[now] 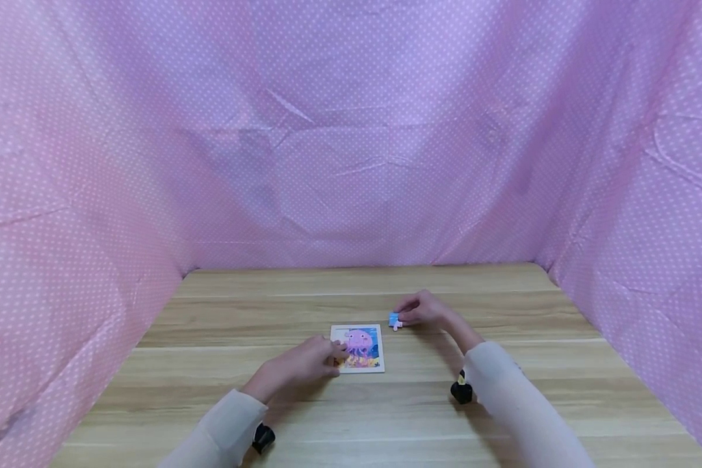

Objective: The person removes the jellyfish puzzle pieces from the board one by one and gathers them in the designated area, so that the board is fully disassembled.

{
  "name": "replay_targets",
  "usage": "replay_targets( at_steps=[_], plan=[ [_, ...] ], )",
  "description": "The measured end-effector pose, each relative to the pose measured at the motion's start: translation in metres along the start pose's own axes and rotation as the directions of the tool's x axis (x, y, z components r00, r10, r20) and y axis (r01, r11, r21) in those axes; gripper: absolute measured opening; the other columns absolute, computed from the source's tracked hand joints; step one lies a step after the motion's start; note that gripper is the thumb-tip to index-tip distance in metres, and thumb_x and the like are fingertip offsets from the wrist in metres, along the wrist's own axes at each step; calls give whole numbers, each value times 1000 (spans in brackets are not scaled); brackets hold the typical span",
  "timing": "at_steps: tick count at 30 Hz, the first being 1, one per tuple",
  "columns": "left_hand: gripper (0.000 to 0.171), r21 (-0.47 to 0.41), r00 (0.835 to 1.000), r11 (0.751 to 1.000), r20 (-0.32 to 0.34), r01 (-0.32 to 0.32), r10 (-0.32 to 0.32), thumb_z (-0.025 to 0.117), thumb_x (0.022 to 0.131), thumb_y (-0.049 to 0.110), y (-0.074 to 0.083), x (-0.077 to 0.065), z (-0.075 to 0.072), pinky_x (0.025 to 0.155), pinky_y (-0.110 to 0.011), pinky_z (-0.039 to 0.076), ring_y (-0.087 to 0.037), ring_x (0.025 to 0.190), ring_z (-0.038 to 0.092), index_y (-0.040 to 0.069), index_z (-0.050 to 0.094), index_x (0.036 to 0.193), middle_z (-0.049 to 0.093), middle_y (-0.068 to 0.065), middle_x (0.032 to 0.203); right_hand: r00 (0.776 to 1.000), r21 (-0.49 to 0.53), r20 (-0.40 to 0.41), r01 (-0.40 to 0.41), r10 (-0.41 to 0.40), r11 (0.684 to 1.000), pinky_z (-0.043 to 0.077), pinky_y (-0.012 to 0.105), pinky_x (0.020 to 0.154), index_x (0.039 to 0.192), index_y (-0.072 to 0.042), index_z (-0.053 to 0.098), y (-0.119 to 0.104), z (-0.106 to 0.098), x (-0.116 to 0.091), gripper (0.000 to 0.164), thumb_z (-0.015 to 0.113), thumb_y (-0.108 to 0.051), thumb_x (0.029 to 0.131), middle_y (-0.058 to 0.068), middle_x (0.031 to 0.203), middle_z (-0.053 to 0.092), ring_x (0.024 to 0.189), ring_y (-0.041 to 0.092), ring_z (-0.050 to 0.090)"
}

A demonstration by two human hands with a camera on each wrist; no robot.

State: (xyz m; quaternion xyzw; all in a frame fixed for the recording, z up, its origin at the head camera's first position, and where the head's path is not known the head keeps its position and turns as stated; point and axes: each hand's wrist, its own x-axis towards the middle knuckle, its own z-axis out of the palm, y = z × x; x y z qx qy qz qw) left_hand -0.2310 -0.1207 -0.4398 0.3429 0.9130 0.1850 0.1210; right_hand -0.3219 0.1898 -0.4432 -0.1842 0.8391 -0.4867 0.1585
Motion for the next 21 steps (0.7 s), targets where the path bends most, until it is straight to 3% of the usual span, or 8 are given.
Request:
replay_targets(
  at_steps=[8, 15, 21],
  plan=[
    [37, 8, 1000, 1000, -5, 0, 0, 72, 95, 13, 0, 0, -2, 110, -40, 49, -26, 139, 54, 11, 68, 132, 61, -8, 144, 999, -19, -6, -32, 32, 999, 59, 20, 75, 111, 18, 67, 0, -4, -2, 22, 67, 7, 92, 27, 105, 74, 82, 7, 65],
    [37, 3, 1000, 1000, -2, -2, 2, 72, 95, 13, 3, -2, -1, 109, -40, 50, -27, 138, 55, 11, 68, 132, 60, -9, 145, 997, -54, -17, -81, 80, 995, 63, 31, 75, 108, 16, 69, -4, -1, -4, 18, 68, 7, 92, 25, 98, 75, 77, 11, 68],
    [37, -15, 1000, 1000, -2, 0, 0, 72, 94, 14, 2, -3, 2, 105, -35, 53, -28, 139, 54, 12, 68, 131, 59, -9, 146, 994, -131, -53, -103, 97, 986, 60, 25, 69, 101, 12, 73, -4, 2, -3, 13, 71, 5, 90, 18, 92, 76, 72, 8, 64]
  ],
)
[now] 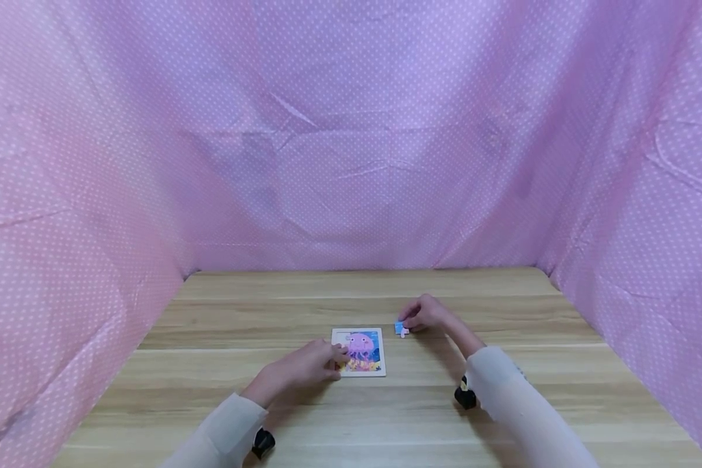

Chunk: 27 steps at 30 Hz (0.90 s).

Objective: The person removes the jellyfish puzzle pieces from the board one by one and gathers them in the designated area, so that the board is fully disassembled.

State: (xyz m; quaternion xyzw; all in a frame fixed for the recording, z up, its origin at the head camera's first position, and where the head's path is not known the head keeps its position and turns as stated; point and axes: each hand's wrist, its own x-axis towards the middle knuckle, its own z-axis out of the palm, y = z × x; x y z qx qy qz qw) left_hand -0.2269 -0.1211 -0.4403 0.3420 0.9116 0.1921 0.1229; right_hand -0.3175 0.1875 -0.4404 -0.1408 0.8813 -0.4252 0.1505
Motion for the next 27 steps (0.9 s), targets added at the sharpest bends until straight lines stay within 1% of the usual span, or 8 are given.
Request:
replay_targets(
  at_steps=[3, 8, 12, 15, 18, 20, 22, 27],
  plan=[
    [37, -8, 1000, 1000, 0, -1, 1, 72, 95, 13, 0, 0, 1, 102, -34, 54, -28, 139, 53, 11, 68, 132, 58, -9, 146, 999, -28, -21, -27, 26, 999, 59, 24, 67, 99, 9, 74, 0, 0, 0, 11, 72, 4, 89, 14, 90, 76, 71, 7, 63],
    [37, 7, 1000, 1000, 1, 0, 0, 71, 96, 14, 2, -2, 0, 108, -39, 51, -28, 140, 53, 12, 68, 133, 57, -9, 148, 998, -46, -37, -49, 47, 998, 58, 23, 66, 98, 8, 75, 1, 0, 0, 11, 74, 4, 89, 15, 90, 77, 71, 8, 65],
    [36, 12, 1000, 1000, 1, -2, 2, 70, 96, 14, 2, -3, 0, 93, -28, 55, -28, 136, 56, 13, 69, 132, 58, -8, 147, 997, -53, -47, -58, 55, 997, 58, 22, 65, 96, 8, 76, 0, 0, -1, 10, 75, 4, 88, 15, 89, 77, 69, 7, 65],
    [35, 2, 1000, 1000, 4, -1, 1, 70, 97, 14, 2, -4, 0, 77, -21, 51, -23, 123, 63, 13, 69, 132, 58, -8, 147, 998, -54, -44, -51, 49, 997, 57, 21, 63, 95, 9, 76, -1, 1, 0, 10, 75, 5, 87, 15, 88, 77, 67, 6, 64],
    [35, -8, 1000, 1000, 1, -4, 4, 70, 96, 14, 2, -4, -1, 75, -18, 50, -21, 117, 65, 13, 69, 131, 58, -8, 147, 999, -63, -35, -34, 32, 997, 55, 20, 61, 95, 10, 75, -1, 1, 0, 10, 74, 6, 86, 16, 86, 77, 65, 5, 62],
    [35, -9, 1000, 1000, 5, -4, 4, 70, 96, 14, 2, -4, -1, 77, -21, 52, -23, 123, 64, 13, 69, 132, 58, -8, 148, 999, -58, -25, -29, 28, 998, 55, 20, 62, 95, 11, 75, -2, 1, 0, 11, 74, 7, 85, 17, 85, 77, 64, 6, 62],
    [35, 3, 1000, 1000, 5, -9, 9, 70, 96, 14, 2, -3, -1, 86, -25, 55, -26, 133, 59, 13, 69, 132, 58, -8, 147, 1000, -58, -14, -23, 22, 998, 57, 23, 63, 96, 12, 74, -2, 0, 0, 11, 73, 7, 86, 18, 85, 77, 65, 7, 64],
    [35, 14, 1000, 1000, 8, -6, 6, 69, 97, 14, 2, -2, -2, 97, -31, 54, -28, 139, 54, 13, 69, 132, 57, -8, 148, 998, -42, -26, -59, 58, 997, 58, 25, 65, 99, 9, 74, -6, -3, 0, 11, 71, 3, 90, 14, 84, 75, 67, 11, 65]
  ],
)
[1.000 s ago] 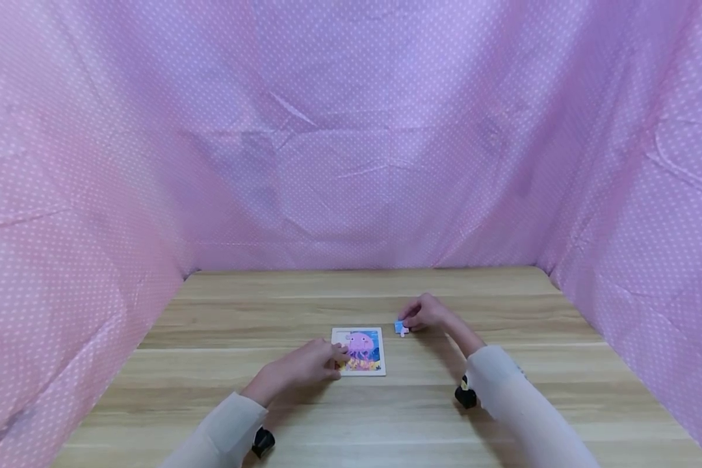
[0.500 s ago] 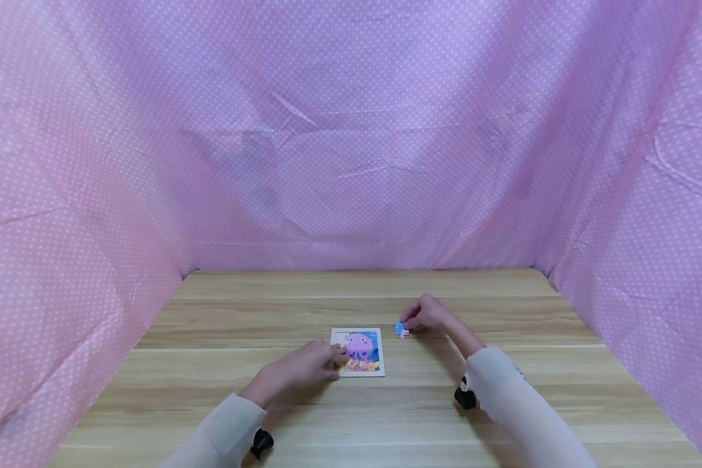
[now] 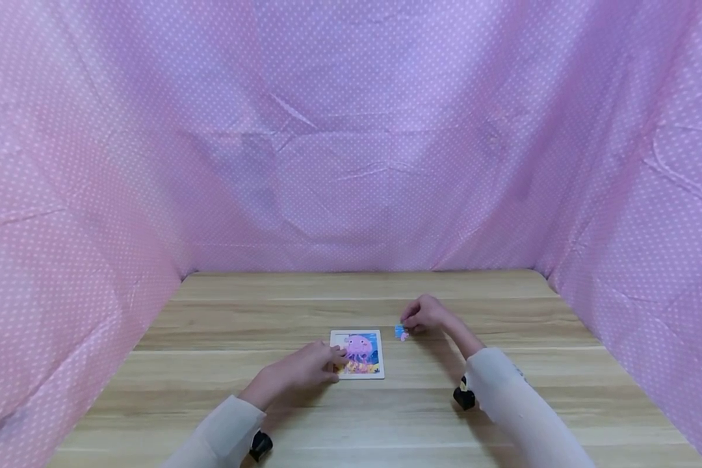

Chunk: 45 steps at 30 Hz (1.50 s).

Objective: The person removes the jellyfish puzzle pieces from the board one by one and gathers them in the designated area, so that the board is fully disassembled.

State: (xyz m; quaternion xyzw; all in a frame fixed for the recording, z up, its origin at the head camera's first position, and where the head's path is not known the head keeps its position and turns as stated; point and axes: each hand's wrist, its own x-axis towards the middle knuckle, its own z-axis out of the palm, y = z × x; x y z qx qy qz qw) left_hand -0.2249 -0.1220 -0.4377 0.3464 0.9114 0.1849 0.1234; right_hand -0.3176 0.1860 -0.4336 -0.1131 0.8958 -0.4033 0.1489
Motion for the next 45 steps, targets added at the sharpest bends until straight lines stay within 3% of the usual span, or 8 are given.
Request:
replay_targets(
  at_steps=[6, 8, 17, 21, 24, 35, 42, 45],
  plan=[
    [36, -46, 1000, 999, 2, 12, -12, 69, 97, 12, 0, 0, -2, 74, -20, 48, -28, 139, 54, 11, 68, 133, 56, -9, 149, 1000, 14, -24, -2, 3, 1000, 58, 28, 67, 105, 7, 73, -12, 0, 1, 17, 71, -4, 92, 13, 87, 74, 65, 12, 63],
    [36, -49, 1000, 999, 3, 9, -9, 69, 97, 12, 0, 0, -3, 73, -20, 48, -28, 139, 54, 11, 68, 133, 56, -9, 149, 1000, 21, -18, 23, -23, 1000, 58, 29, 67, 106, 9, 73, -15, 4, 2, 20, 71, -4, 92, 16, 88, 75, 65, 12, 63],
    [35, -13, 1000, 1000, 11, 6, -5, 69, 98, 16, -3, 0, -2, 87, -26, 51, -26, 135, 56, 14, 68, 133, 57, -7, 148, 993, 117, 53, 98, -105, 988, 63, 33, 76, 111, 10, 71, -26, 27, 13, 22, 67, -6, 96, 19, 100, 76, 82, 21, 73],
    [36, -33, 1000, 999, 20, 13, -12, 69, 98, 16, -6, 1, -2, 101, -34, 54, -26, 138, 54, 13, 67, 134, 56, -6, 149, 991, 125, 85, 94, -105, 988, 63, 36, 78, 111, 9, 72, -34, 36, 18, 22, 68, -6, 96, 18, 100, 76, 83, 22, 74],
    [37, -32, 1000, 999, 22, 11, -10, 69, 98, 16, -7, 3, -3, 113, -43, 47, -27, 141, 51, 13, 67, 134, 55, -7, 149, 987, 111, 102, 110, -121, 988, 63, 34, 77, 110, 7, 73, -39, 42, 23, 21, 69, -8, 96, 15, 97, 76, 80, 19, 72],
    [35, 4, 1000, 1000, 11, -18, 18, 70, 97, 15, -12, 5, -4, 112, -42, 47, -28, 138, 54, 12, 68, 132, 58, -9, 146, 974, 104, 144, 161, -175, 981, 63, 30, 74, 109, 5, 74, -56, 64, 36, 20, 71, -8, 94, 15, 100, 77, 79, 15, 70],
    [35, -18, 1000, 1000, 14, -12, 12, 69, 98, 15, -12, 5, -6, 112, -43, 47, -28, 139, 53, 12, 68, 132, 58, -10, 147, 963, 1, 134, 238, -236, 971, 50, 17, 65, 103, 2, 77, -58, 75, 38, 15, 72, -9, 94, 13, 97, 78, 72, 6, 62],
    [36, -25, 1000, 1000, 15, -10, 10, 69, 97, 15, -11, 5, -6, 111, -43, 48, -28, 138, 54, 11, 67, 133, 58, -10, 147, 957, -3, 145, 255, -251, 967, 50, 15, 66, 103, 2, 77, -57, 77, 40, 14, 73, -6, 92, 14, 99, 79, 73, 4, 63]
  ],
)
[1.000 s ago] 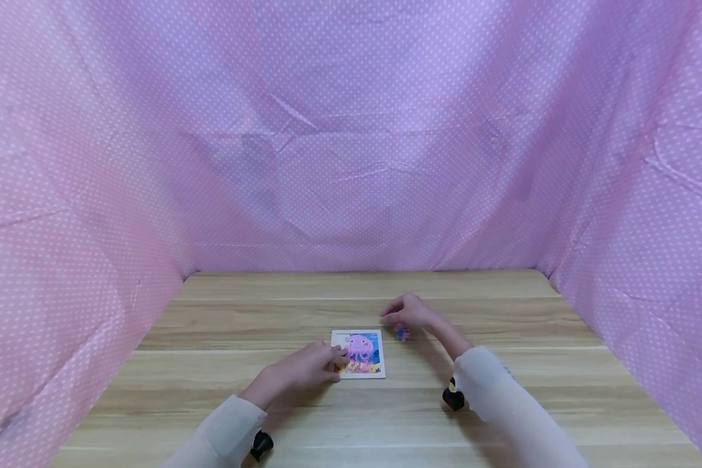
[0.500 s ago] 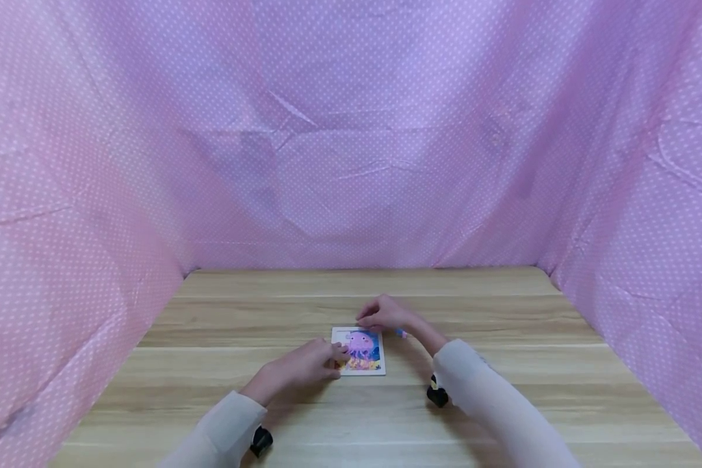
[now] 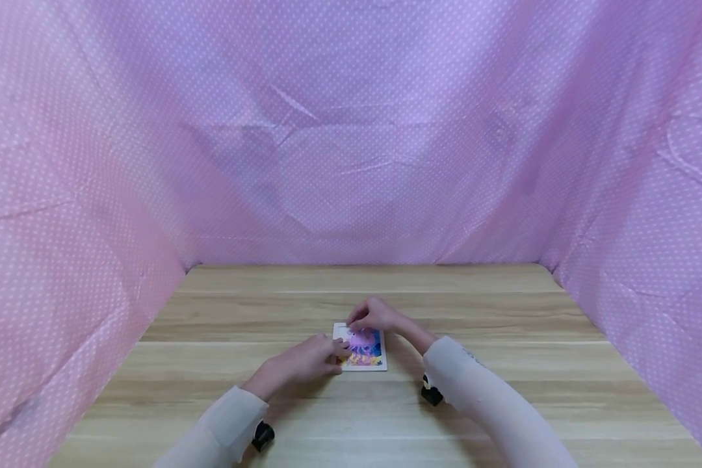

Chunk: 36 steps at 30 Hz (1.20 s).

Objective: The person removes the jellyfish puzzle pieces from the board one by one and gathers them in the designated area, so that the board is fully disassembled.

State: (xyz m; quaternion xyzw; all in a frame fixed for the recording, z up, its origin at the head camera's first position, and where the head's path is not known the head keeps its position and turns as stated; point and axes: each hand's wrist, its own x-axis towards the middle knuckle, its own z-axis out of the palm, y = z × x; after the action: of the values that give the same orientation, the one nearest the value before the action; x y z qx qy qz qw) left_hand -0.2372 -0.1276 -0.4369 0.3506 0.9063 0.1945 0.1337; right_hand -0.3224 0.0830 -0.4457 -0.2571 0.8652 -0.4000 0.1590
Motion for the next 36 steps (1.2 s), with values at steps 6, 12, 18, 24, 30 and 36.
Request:
replay_targets(
  at_steps=[6, 12, 18, 24, 30, 36],
  plan=[
    [35, 3, 1000, 1000, -5, -11, 12, 69, 97, 14, 3, -1, 0, 110, -43, 50, -29, 136, 56, 10, 68, 132, 59, -12, 146, 998, -55, 23, 62, -61, 997, 53, 14, 71, 98, 2, 79, 3, 1, 2, 12, 76, -1, 87, 14, 98, 79, 78, 4, 68],
    [33, 3, 1000, 1000, -13, -24, 24, 69, 97, 12, 7, -3, 1, 104, -37, 54, -29, 134, 58, 9, 69, 130, 59, -11, 145, 997, -68, 33, 76, -74, 995, 51, 13, 66, 95, 2, 79, 3, 3, -1, 12, 80, -2, 84, 13, 92, 80, 71, -1, 65],
    [34, -6, 1000, 1000, -9, -13, 13, 69, 97, 12, 12, -5, 3, 106, -39, 53, -29, 135, 57, 10, 69, 130, 59, -11, 145, 995, -49, 71, 71, -68, 996, 48, 13, 62, 94, 2, 78, 3, 2, -3, 11, 79, -4, 85, 9, 84, 78, 65, -2, 58],
    [34, 6, 1000, 1000, -13, -8, 8, 70, 96, 13, 15, -4, 4, 112, -43, 47, -29, 137, 55, 9, 69, 131, 59, -11, 145, 989, 1, 145, 19, -19, 1000, 45, 19, 72, 105, -1, 75, 5, -6, -8, 13, 72, -7, 94, 3, 90, 69, 80, 8, 55],
    [34, 16, 1000, 1000, -16, -8, 8, 69, 97, 13, 16, -4, 5, 113, -44, 46, -30, 137, 55, 9, 69, 131, 59, -12, 145, 977, 34, 206, 53, -58, 998, 46, 20, 82, 116, 0, 72, 8, -14, -12, 21, 68, -4, 96, 9, 107, 70, 92, 10, 56],
    [27, 37, 999, 999, -40, -29, 31, 72, 95, 12, 17, -3, 5, 101, -36, 56, -22, 118, 69, 10, 74, 121, 73, -7, 126, 970, 23, 219, 106, -108, 994, 47, 19, 83, 119, 2, 71, 11, -16, -13, 24, 67, -1, 96, 11, 110, 70, 93, 9, 56]
  ],
)
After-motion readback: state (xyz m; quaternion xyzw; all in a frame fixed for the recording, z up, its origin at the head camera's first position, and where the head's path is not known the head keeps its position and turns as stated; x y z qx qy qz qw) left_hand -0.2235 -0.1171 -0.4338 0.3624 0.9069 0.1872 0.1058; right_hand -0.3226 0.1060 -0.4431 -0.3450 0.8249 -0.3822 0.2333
